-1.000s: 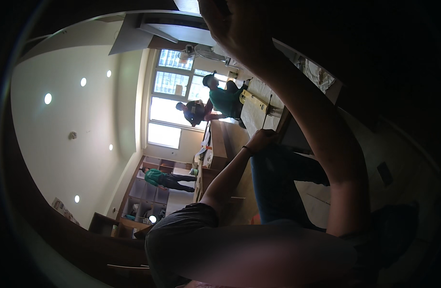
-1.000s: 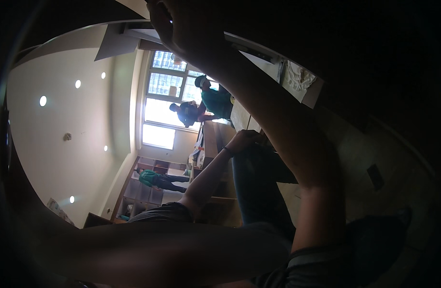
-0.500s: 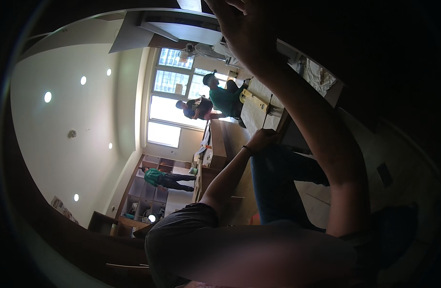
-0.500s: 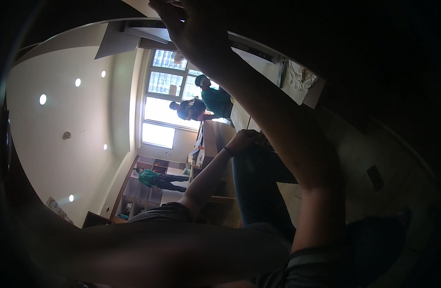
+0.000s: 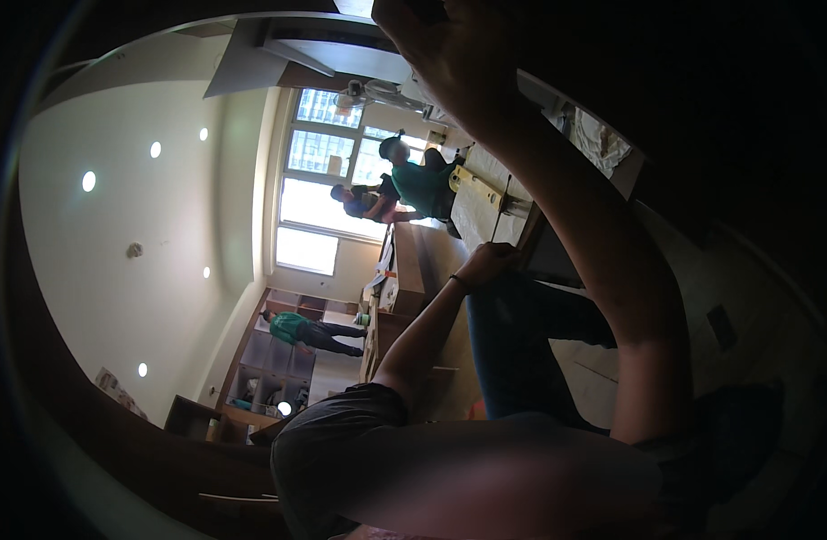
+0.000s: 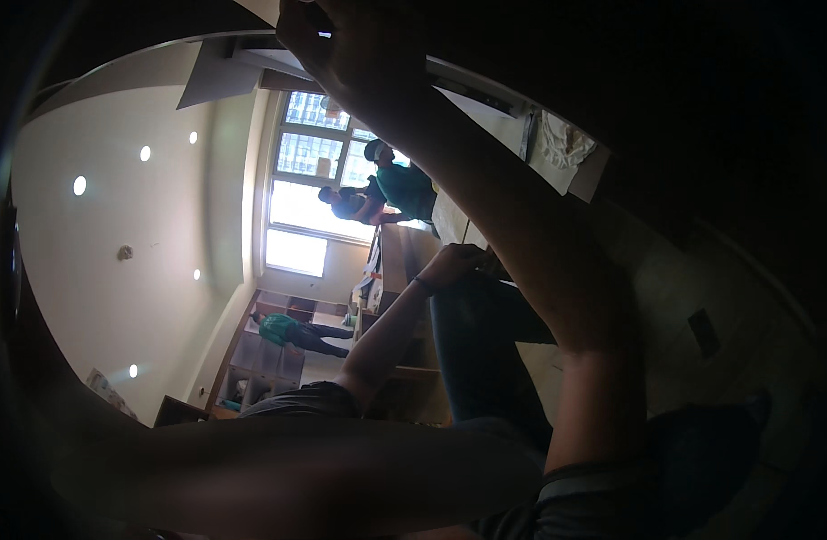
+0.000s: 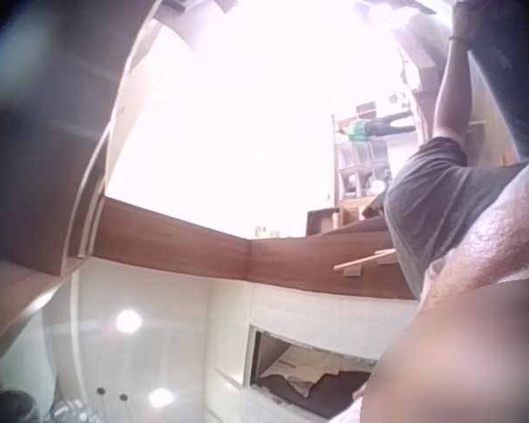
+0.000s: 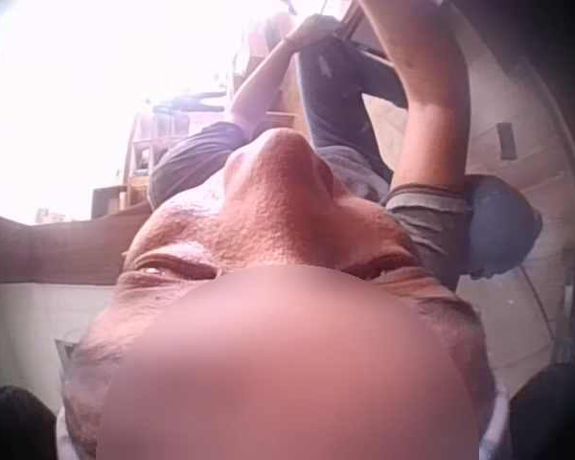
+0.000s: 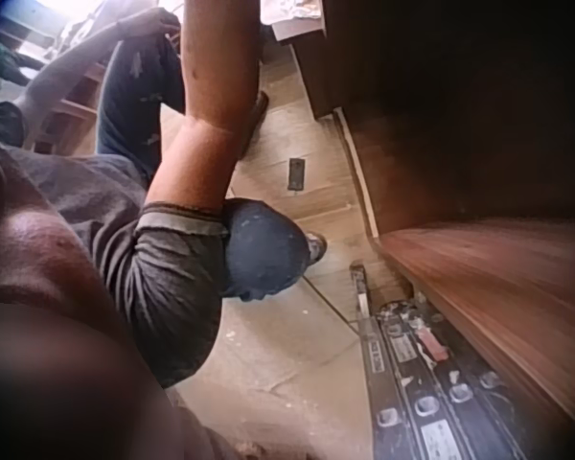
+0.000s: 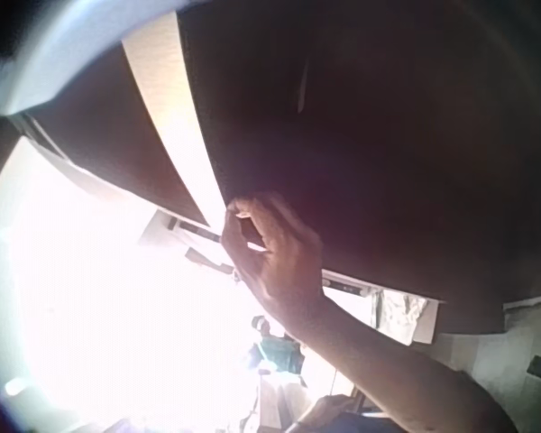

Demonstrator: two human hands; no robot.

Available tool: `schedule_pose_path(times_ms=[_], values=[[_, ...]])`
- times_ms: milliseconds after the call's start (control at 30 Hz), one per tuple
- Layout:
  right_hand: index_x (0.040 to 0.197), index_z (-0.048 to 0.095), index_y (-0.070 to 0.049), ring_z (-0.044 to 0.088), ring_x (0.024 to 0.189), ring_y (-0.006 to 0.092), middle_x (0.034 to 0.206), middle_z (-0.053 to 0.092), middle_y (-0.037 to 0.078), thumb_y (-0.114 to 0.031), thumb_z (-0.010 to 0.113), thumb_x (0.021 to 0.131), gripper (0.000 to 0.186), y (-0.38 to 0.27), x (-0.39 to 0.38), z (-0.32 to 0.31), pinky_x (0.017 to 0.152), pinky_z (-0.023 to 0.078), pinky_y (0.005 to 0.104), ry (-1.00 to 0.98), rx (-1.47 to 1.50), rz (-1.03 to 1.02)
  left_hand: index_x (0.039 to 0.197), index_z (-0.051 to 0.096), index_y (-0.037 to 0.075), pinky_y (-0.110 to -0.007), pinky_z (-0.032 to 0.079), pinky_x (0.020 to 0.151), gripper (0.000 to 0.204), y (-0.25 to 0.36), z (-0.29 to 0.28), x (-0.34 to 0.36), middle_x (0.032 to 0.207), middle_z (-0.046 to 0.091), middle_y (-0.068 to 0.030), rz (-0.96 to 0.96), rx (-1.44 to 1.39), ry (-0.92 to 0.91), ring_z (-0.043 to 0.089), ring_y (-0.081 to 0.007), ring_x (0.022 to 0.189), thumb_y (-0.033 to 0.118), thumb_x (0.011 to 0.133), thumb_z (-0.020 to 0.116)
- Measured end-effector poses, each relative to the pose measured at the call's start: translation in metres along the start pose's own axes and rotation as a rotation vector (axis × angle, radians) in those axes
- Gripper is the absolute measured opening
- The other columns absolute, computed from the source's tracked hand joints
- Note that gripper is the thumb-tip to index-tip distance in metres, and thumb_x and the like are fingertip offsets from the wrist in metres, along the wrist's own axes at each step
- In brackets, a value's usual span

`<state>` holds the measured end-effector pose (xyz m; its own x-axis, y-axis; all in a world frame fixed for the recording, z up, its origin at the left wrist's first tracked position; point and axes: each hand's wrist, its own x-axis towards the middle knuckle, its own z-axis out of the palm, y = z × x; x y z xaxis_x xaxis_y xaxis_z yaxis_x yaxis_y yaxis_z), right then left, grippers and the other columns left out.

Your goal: The person sits on the floor and applies a finish to the edges of a wooden cabinet using a small brush and a container. They repeatedly dip the brush into the container and apply the finish to the cabinet's trim.

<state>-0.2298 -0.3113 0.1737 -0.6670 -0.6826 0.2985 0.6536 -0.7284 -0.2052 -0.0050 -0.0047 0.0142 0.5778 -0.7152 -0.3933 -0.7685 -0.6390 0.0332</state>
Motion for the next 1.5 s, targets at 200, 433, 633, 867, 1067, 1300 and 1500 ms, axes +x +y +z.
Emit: schedule_pose_path(times_ms=[200,433,633,867,1067,1300,1500], values=[[0.094,0.064,-0.004,0.071,0.076,0.0236,0.086,0.068,0.010,0.000,0.073,0.085,0.014,0.001,-0.004,0.005,0.065,0.057,0.0354,-0.002,-0.036,-0.026,0.115,0.075,0.003,-0.041,0.055,0.093,0.039,0.017,-0.011,-0.007,0.104,0.077,-0.0174,0.041,0.019,-0.007,0.074,-0.0313,0.097,0.037,0.099,0.063],[0.097,0.063,-0.001,0.071,0.085,0.0288,0.093,0.069,0.014,0.000,0.066,0.090,0.008,0.003,-0.030,0.003,0.075,0.056,0.0395,-0.100,0.011,0.003,0.115,0.075,0.004,-0.041,0.055,0.093,0.040,0.021,-0.011,-0.015,0.104,0.077,-0.0177,0.038,0.044,0.014,0.074,-0.0319,0.097,0.038,0.099,0.062],[0.098,0.063,0.000,0.070,0.092,0.0302,0.095,0.069,0.016,-0.005,0.060,0.097,0.006,-0.007,-0.042,-0.012,0.076,0.055,0.0371,-0.347,-0.137,0.220,0.113,0.076,0.005,-0.038,0.057,0.085,0.024,0.051,-0.012,-0.024,0.105,0.077,-0.0151,0.136,-0.049,0.193,0.074,-0.0273,0.094,0.020,0.096,0.069],[0.099,0.062,-0.001,0.068,0.081,0.0191,0.088,0.069,0.010,-0.018,0.060,0.105,0.018,0.012,-0.041,-0.041,0.071,0.054,0.0329,-0.151,-0.106,0.309,0.115,0.068,0.002,-0.034,0.055,0.089,0.022,0.193,-0.150,-0.034,0.117,0.072,-0.0119,0.847,0.084,1.322,0.069,-0.0199,0.099,0.010,0.095,0.073],[0.101,0.062,-0.003,0.068,0.077,0.0136,0.082,0.068,0.007,-0.021,0.062,0.105,0.019,0.038,-0.064,-0.056,0.071,0.054,0.0306,0.004,-0.088,0.441,0.150,0.051,0.012,-0.045,0.039,0.116,0.062,0.320,-0.213,-0.030,0.149,0.053,-0.0167,0.872,0.363,1.743,0.051,-0.0307,0.138,0.024,0.095,0.076],[0.103,0.063,-0.004,0.070,0.076,0.0145,0.084,0.070,0.006,-0.017,0.066,0.102,0.013,0.043,-0.068,-0.057,0.070,0.056,0.0314,0.038,-0.093,0.478,0.141,0.057,0.005,-0.042,0.049,0.105,0.049,0.325,-0.220,0.008,0.133,0.066,-0.0149,0.968,0.386,1.815,0.063,-0.0284,0.122,0.013,0.096,0.071],[0.104,0.063,-0.005,0.068,0.074,0.0130,0.086,0.069,0.005,-0.013,0.066,0.100,0.009,0.053,-0.074,-0.055,0.070,0.056,0.0289,0.044,-0.069,0.438,0.136,0.061,0.004,-0.040,0.051,0.097,0.044,0.323,-0.229,0.022,0.129,0.067,-0.0109,1.033,0.354,1.869,0.065,-0.0240,0.114,0.007,0.093,0.071]])
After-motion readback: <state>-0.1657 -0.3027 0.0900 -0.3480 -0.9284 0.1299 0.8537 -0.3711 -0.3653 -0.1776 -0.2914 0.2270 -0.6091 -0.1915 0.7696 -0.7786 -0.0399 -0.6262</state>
